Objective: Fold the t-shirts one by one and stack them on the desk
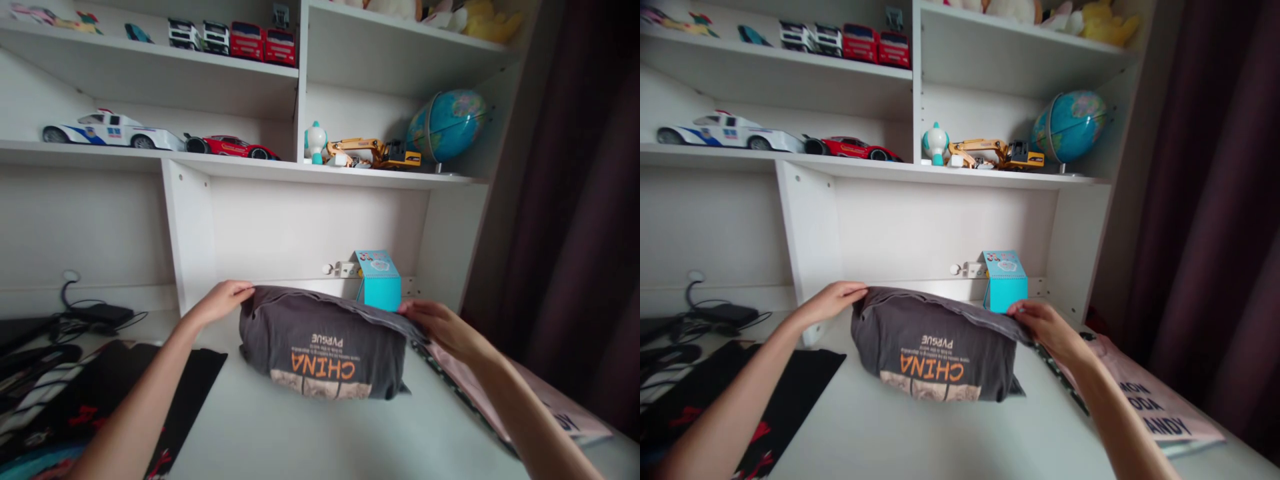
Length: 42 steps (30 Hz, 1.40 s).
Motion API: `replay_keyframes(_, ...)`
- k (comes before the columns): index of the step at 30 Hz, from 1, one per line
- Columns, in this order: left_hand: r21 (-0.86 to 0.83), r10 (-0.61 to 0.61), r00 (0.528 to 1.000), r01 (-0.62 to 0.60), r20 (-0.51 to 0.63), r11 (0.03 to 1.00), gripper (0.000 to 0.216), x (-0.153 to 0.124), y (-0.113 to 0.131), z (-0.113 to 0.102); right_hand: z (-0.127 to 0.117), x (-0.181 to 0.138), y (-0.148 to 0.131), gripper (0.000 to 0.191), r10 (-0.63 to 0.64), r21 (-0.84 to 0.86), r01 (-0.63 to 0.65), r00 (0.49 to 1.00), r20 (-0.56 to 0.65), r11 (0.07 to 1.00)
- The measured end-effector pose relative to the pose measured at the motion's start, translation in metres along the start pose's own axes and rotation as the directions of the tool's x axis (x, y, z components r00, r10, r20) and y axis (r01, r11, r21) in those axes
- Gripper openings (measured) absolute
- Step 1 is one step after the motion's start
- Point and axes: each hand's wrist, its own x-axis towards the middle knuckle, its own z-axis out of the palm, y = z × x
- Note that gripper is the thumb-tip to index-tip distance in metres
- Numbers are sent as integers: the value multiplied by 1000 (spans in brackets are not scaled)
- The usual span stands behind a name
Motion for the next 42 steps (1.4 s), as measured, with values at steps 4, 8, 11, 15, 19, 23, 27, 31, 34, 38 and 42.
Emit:
replay_keyframes(4,-165,-155,932,105,-328,981,23,64,-1,6,31,104,-16,21,-55,19,60,975,-216,998)
replay_keyframes(8,-237,-29,806,-139,-591,961,36,83,23,-23,15,146,-48,29,-231,33,278,853,-467,960)
replay_keyframes(11,-192,139,818,-291,-558,937,41,56,39,-47,-4,126,-53,30,-299,28,365,804,-514,931)
replay_keyframes(15,-36,104,991,-107,-80,994,40,-2,44,-46,-13,66,-17,29,-297,-88,284,885,-358,955)
replay_keyframes(19,142,-100,858,32,503,989,38,-42,32,-12,-18,0,42,35,-88,-284,100,995,55,954)
replay_keyframes(23,248,-145,772,-16,618,969,41,-38,6,41,-13,-38,87,37,249,-497,28,840,483,868)
replay_keyframes(27,290,-109,901,-20,421,957,54,-12,-23,111,29,-26,105,38,108,-645,163,927,360,747)
replay_keyframes(31,447,-283,938,169,202,878,64,-3,-50,173,85,1,117,47,108,-712,150,947,303,686)
replay_keyframes(34,505,-316,938,207,139,838,68,-6,-68,196,115,-1,131,53,198,-751,66,946,257,657)
replay_keyframes(38,520,-282,951,178,128,835,71,-7,-80,201,127,-22,143,54,227,-771,55,940,254,634)
replay_keyframes(42,518,-272,947,149,171,843,70,-5,-79,201,103,-10,141,46,274,-740,12,925,264,673)
